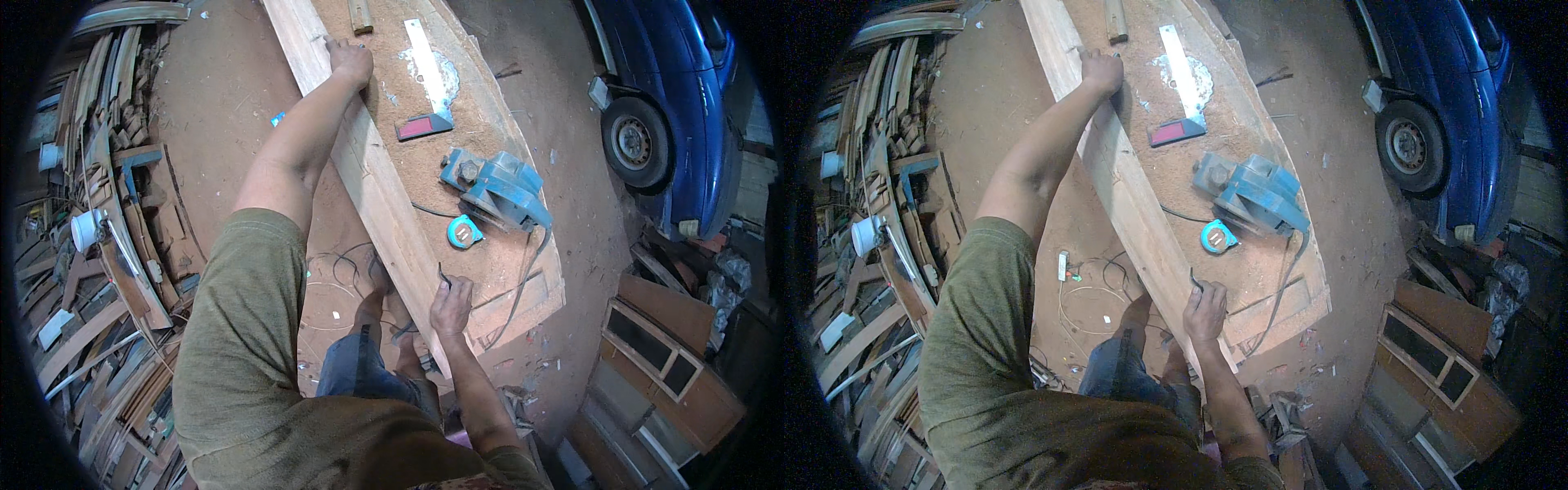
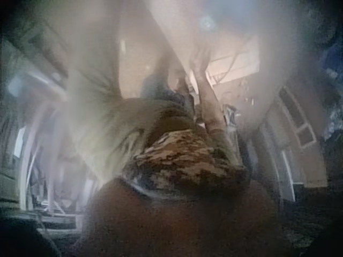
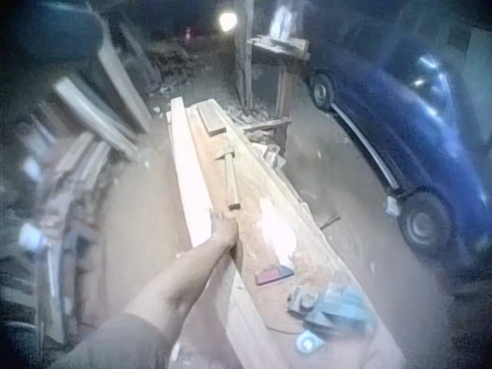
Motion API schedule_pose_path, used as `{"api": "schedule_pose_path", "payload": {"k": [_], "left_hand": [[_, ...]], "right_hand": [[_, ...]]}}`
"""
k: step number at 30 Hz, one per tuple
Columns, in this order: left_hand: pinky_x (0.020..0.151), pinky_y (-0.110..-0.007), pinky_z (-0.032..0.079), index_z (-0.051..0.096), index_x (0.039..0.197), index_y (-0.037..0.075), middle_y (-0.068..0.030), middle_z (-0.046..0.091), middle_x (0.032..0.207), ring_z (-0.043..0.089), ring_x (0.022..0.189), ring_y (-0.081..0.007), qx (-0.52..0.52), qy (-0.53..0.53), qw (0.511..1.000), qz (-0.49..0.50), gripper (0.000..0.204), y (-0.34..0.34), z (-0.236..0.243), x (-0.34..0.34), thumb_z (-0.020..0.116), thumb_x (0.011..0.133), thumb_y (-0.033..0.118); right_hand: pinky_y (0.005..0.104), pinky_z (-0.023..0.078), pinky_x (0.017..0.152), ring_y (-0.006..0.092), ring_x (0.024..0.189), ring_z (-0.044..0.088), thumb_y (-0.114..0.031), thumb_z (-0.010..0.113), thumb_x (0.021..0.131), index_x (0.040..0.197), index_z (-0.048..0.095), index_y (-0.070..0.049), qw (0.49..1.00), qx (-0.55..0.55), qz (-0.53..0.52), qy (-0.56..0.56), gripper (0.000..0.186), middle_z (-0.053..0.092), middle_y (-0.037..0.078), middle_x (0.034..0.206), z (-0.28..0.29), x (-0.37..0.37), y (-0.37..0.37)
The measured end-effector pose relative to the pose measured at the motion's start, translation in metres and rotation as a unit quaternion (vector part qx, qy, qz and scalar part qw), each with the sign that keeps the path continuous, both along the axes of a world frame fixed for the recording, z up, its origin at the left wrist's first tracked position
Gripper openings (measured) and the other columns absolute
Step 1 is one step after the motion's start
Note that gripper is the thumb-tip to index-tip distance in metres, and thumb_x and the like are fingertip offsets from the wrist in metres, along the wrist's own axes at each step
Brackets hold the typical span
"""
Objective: The person uses a circular saw to cut a long wooden plank into smaller pieces on a workbench. They repeatedly position the plank, make cuts, and move the cut pieces aside. The person also uses a hand planer to smooth the surface of the wood.
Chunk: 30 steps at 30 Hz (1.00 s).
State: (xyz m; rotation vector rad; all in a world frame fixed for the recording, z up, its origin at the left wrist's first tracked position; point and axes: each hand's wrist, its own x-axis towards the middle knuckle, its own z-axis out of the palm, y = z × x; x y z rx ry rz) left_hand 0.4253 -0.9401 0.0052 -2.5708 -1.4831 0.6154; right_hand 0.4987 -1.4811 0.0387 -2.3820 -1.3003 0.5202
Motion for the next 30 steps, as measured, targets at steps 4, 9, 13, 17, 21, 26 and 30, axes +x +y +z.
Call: {"api": "schedule_pose_path", "payload": {"k": [4, 9, 13, 17, 21, 26, 30], "left_hand": [[0.102, -0.063, 0.036, 0.075, 0.110, 0.010, -0.0091, 0.071, 0.120, 0.062, 0.117, -0.0297, 0.048, -0.063, 0.997, -0.016, 0.025, 0.007, -0.027, 0.003, 0.061, 0.090, 0.015], [0.074, -0.042, 0.053, 0.068, 0.104, 0.003, -0.0171, 0.072, 0.100, 0.069, 0.090, -0.0323, 0.049, -0.330, 0.938, -0.090, 0.027, 0.002, -0.034, -0.004, 0.058, 0.099, 0.028], [0.066, -0.041, 0.053, 0.070, 0.096, 0.001, -0.0176, 0.070, 0.083, 0.068, 0.074, -0.0306, -0.121, -0.498, 0.858, -0.037, 0.035, -0.048, 0.035, -0.007, 0.065, 0.097, 0.035], [0.080, -0.030, 0.055, 0.069, 0.115, -0.002, -0.0078, 0.074, 0.091, 0.070, 0.085, -0.0150, -0.330, -0.732, 0.585, 0.114, 0.029, -0.110, 0.082, -0.031, 0.071, 0.095, 0.019], [0.084, -0.030, 0.056, 0.066, 0.121, -0.003, -0.0100, 0.073, 0.098, 0.069, 0.091, -0.0163, -0.362, -0.788, 0.461, 0.186, 0.035, -0.176, 0.133, -0.061, 0.073, 0.095, 0.019], [0.079, -0.033, 0.059, 0.066, 0.120, -0.003, -0.0087, 0.071, 0.098, 0.069, 0.086, -0.0156, -0.406, -0.779, 0.427, 0.213, 0.034, -0.265, 0.192, -0.106, 0.072, 0.096, 0.021], [0.064, -0.030, 0.058, 0.062, 0.126, -0.002, -0.0071, 0.068, 0.092, 0.066, 0.074, -0.0139, -0.412, -0.776, 0.406, 0.252, 0.039, -0.354, 0.231, -0.132, 0.074, 0.093, 0.017]], "right_hand": [[0.0519, 0.044, 0.089, 0.0416, 0.102, 0.055, -0.018, 0.055, 0.097, 0.114, 0.059, -0.003, 1.000, -0.004, 0.004, -0.001, 0.023, 0.054, 0.021, 0.108, -0.007, 0.001, -0.002], [0.0520, 0.044, 0.089, 0.0418, 0.102, 0.055, -0.017, 0.054, 0.098, 0.115, 0.058, -0.003, 1.000, 0.002, 0.004, 0.001, 0.023, 0.054, 0.022, 0.108, -0.005, 0.001, -0.001], [0.0519, 0.044, 0.089, 0.0419, 0.102, 0.054, -0.016, 0.052, 0.098, 0.115, 0.058, -0.001, 1.000, -0.003, -0.001, -0.008, 0.023, 0.054, 0.022, 0.108, -0.006, 0.000, -0.002], [0.0516, 0.043, 0.091, 0.0423, 0.104, 0.053, -0.014, 0.050, 0.099, 0.119, 0.056, 0.002, 1.000, 0.019, -0.009, 0.001, 0.027, 0.052, 0.024, 0.112, -0.004, -0.001, -0.006], [0.0484, 0.043, 0.092, 0.0422, 0.105, 0.052, -0.011, 0.047, 0.101, 0.125, 0.055, 0.006, 0.994, 0.097, -0.056, 0.008, 0.031, 0.048, 0.027, 0.116, 0.001, 0.000, -0.011], [0.0363, 0.048, 0.084, 0.0221, 0.095, 0.058, -0.014, 0.057, 0.103, 0.118, 0.063, 0.007, 0.930, 0.283, -0.151, 0.181, 0.027, 0.059, 0.013, 0.103, 0.110, -0.013, 0.031], [0.0245, 0.051, 0.081, 0.0082, 0.090, 0.060, -0.010, 0.069, 0.097, 0.116, 0.067, 0.003, 0.815, 0.431, -0.132, 0.363, 0.023, 0.067, 0.004, 0.101, 0.251, -0.048, 0.041]]}}
